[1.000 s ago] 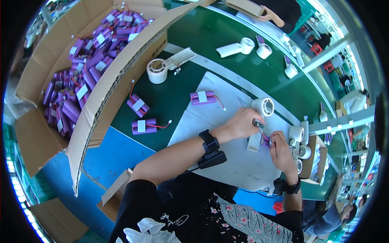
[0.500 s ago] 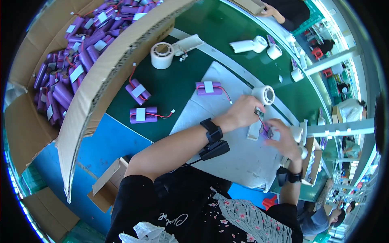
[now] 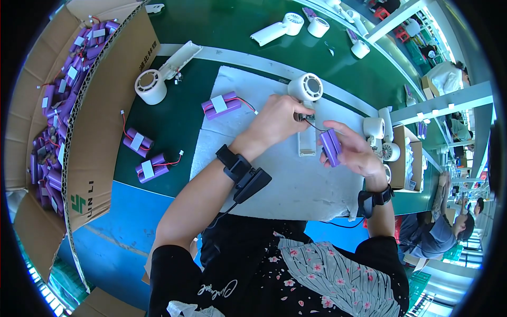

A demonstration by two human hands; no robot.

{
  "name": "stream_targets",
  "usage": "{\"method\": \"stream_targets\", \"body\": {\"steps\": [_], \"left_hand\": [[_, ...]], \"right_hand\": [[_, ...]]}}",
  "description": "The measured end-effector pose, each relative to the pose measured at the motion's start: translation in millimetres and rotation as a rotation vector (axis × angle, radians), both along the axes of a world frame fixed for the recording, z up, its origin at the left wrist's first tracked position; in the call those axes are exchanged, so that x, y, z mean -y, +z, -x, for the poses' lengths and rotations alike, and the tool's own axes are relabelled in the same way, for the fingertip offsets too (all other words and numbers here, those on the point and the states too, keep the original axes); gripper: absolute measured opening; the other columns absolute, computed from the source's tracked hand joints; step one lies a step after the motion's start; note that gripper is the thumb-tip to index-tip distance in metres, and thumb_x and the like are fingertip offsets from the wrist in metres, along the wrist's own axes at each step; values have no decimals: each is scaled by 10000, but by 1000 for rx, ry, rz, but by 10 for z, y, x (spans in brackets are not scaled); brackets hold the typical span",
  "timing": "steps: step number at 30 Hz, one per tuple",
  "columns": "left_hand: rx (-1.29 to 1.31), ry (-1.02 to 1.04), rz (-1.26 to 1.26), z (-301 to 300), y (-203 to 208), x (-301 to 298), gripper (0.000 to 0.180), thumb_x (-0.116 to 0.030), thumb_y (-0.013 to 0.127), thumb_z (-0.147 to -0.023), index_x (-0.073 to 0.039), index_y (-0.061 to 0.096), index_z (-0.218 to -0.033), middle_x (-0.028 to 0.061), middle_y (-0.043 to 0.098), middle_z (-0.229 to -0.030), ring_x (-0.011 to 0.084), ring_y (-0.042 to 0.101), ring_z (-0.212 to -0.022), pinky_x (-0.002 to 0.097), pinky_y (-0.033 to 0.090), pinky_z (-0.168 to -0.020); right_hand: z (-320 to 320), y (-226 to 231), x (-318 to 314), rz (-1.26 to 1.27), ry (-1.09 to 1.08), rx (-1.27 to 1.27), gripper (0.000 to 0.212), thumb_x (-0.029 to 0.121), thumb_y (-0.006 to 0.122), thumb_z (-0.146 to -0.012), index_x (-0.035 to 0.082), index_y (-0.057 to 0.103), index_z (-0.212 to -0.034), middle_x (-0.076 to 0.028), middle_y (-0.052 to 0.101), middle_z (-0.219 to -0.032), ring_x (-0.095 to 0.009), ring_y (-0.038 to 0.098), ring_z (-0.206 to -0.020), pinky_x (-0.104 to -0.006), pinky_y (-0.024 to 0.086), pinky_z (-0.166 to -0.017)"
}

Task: Assembling small electronic components by attaching circuit boards to battery units at a factory workbench.

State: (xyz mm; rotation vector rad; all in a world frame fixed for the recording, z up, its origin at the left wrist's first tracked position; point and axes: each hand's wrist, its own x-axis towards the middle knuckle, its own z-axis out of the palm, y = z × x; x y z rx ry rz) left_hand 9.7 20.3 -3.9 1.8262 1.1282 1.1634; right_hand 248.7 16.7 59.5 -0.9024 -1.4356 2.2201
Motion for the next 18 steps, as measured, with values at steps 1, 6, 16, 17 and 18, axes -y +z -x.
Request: {"method": "stream_targets", "body": {"steps": [1,6,16,17,18], "left_hand": [[-4,5,-7,-3,7,2,324,-81,718,-713,-93,728,-1037,141,698,-965,262,690,-780,320,545,-723],[-71,18,-65,-9,34,21,313,-86,717,-715,-75,726,-1028,152,698,-952,280,693,-766,326,549,-714],[-68,32,-23,-35,120,9,261,-114,689,-724,-45,732,-972,185,690,-880,321,683,-749,366,554,-723],[-60,34,-5,-33,119,7,253,-121,685,-718,-43,735,-954,193,687,-872,338,678,-762,385,557,-746],[-64,32,-3,-33,116,5,253,-121,685,-718,-43,735,-954,193,687,-872,338,678,-762,385,557,-746]], "right_hand": [[-16,-24,-6,-1,-4,-2,799,17,681,-775,52,275,-1462,-154,531,-1190,-244,639,-938,-322,548,-760],[-32,-81,-17,-96,80,16,840,-7,739,-693,49,327,-1422,-133,488,-1232,-254,607,-1032,-352,517,-855],[166,-69,25,-793,73,409,795,41,818,-548,50,506,-1280,-62,518,-1206,-201,475,-1172,-355,414,-947],[182,-113,21,-790,72,406,795,41,818,-548,50,506,-1280,-62,518,-1206,-201,475,-1172,-355,414,-947],[197,-165,13,-802,48,409,791,42,821,-552,50,507,-1279,-64,518,-1213,-196,481,-1161,-347,416,-944]]}}
